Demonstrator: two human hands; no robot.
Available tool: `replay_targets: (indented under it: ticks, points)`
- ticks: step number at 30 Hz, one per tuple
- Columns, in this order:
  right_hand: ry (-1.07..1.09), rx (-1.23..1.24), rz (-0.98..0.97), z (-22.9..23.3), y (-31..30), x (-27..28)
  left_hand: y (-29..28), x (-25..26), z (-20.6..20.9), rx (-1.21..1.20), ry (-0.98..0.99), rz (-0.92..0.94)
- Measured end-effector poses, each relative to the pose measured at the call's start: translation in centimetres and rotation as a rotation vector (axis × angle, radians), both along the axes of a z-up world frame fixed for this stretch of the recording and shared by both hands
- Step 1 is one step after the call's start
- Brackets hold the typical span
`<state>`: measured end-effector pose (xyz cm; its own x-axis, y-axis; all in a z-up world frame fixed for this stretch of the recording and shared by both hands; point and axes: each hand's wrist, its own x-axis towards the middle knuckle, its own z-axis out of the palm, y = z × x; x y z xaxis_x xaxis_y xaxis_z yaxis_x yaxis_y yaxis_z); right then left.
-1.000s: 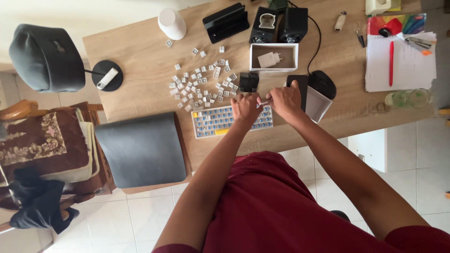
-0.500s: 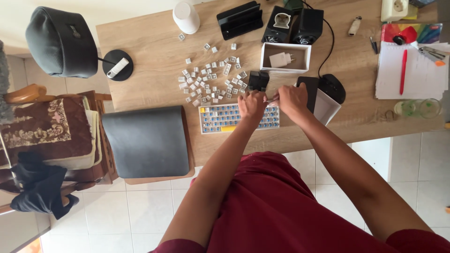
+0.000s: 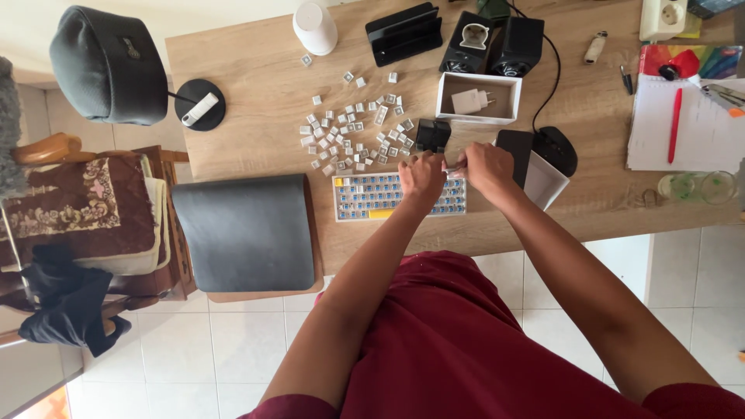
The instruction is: Attaching keycaps to a mechanical keyboard.
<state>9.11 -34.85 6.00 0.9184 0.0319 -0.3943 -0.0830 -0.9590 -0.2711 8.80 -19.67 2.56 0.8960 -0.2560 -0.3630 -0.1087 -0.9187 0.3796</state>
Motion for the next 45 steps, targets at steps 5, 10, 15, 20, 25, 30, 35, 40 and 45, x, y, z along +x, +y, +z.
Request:
replay_targets:
  ticks: [5,10,15,20,25,30,35,40,45]
  points:
    - [-0.004,-0.037,0.032,-0.7,0.1,0.2,0.2,-0.4,-0.6,-0.054,-0.046,0.037]
    - [0.02,-0.035,0.042,-5.6,-1.4,-0.2,1.8,-1.3,-0.5,-0.175,-0.121,0.041]
    - [-0.035,0.119,-0.037,-6.3,1.0,0.6,7.1,-2.3,3.0,-0.331,0.144,0.222]
    - [-0.299,0.11,0.202,1.8,9.7,4.8,12.1,-3.9,2.1,-0.328,-0.307,0.291]
    - [-0.46,0.053,0.348,-2.6,14.0,9.3,13.9,-5.6,1.3,-0.279,-0.242,0.332]
    - [-0.221,-0.295,0.413,-4.3,16.0,11.5,14.7,-7.0,0.4,-0.334,-0.274,0.367]
    - [-0.306,-0.277,0.412,-7.9,15.2,11.8,14.9,-6.9,0.5,-0.364,-0.296,0.364]
    - [-0.362,0.107,0.239,-5.1,14.3,10.6,14.8,-5.1,1.6,-0.482,-0.417,0.386]
    - [-0.757,0.551,0.457,-0.5,14.0,7.4,14.5,-0.4,3.2,-0.971,0.024,0.997]
